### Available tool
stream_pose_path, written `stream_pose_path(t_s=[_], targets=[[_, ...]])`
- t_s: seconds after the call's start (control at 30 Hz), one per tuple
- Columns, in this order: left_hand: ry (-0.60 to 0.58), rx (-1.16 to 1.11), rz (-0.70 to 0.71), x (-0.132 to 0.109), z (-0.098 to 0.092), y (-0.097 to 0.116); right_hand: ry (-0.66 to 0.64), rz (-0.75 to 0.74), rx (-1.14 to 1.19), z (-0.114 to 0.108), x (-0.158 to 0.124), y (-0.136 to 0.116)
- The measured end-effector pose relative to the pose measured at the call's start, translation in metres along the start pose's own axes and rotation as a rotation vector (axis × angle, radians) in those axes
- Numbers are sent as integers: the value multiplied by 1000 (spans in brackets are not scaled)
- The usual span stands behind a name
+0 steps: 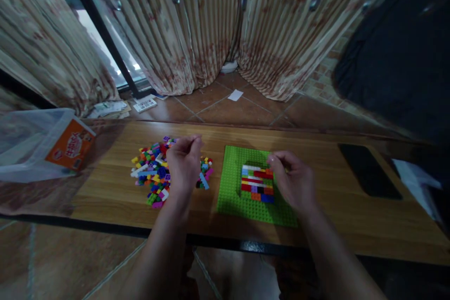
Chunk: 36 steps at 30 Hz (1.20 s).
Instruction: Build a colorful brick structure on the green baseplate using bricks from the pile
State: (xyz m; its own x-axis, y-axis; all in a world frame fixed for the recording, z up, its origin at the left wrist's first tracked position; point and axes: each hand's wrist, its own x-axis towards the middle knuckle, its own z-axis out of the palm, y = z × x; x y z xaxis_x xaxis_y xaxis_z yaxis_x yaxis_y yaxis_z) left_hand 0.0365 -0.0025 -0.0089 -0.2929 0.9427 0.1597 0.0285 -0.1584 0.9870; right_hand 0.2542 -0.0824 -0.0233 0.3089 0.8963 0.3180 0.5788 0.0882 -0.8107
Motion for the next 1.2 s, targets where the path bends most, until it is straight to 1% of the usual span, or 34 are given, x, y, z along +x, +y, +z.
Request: stream_pose_path(t_s=[0.07, 0.2, 0.27, 0.4, 0.53, 0.73, 0.83, 0.93, 1.0, 1.07, 1.13, 1.2], targets=[[41, -80, -42, 5, -7, 4, -75, -57, -24, 11, -8, -12], [55, -218, -129, 11, -20, 8, -295, -183, -25, 38, -24, -33], [47, -269, -155, 13, -25, 9, -359, -224, -39, 52, -32, -38], [37, -288, -157, 14, -30, 8, -450, -241, -94, 78, -42, -40], [33, -301, -169, 13, -32, 9, -495, -241, -159, 96, -46, -41], [-32, -295, -227, 11, -33, 10, -485, -267, -233, 111, -45, -43], [-99, -210, -250, 11, -33, 6, -468, -266, -253, 112, -45, -43], [-192, -26, -191, 9, -33, 2, -415, -256, -223, 105, -42, -44], [-296, 122, -130, 7, -33, 1, -361, -229, -176, 94, -37, -45], [-431, 205, -103, 4, -31, 1, -316, -188, -109, 80, -29, -46], [-565, 214, -101, -1, -28, 0, -288, -141, -27, 66, -22, -45], [-656, 200, -73, -7, -22, -1, -279, -94, 43, 54, -15, -42]])
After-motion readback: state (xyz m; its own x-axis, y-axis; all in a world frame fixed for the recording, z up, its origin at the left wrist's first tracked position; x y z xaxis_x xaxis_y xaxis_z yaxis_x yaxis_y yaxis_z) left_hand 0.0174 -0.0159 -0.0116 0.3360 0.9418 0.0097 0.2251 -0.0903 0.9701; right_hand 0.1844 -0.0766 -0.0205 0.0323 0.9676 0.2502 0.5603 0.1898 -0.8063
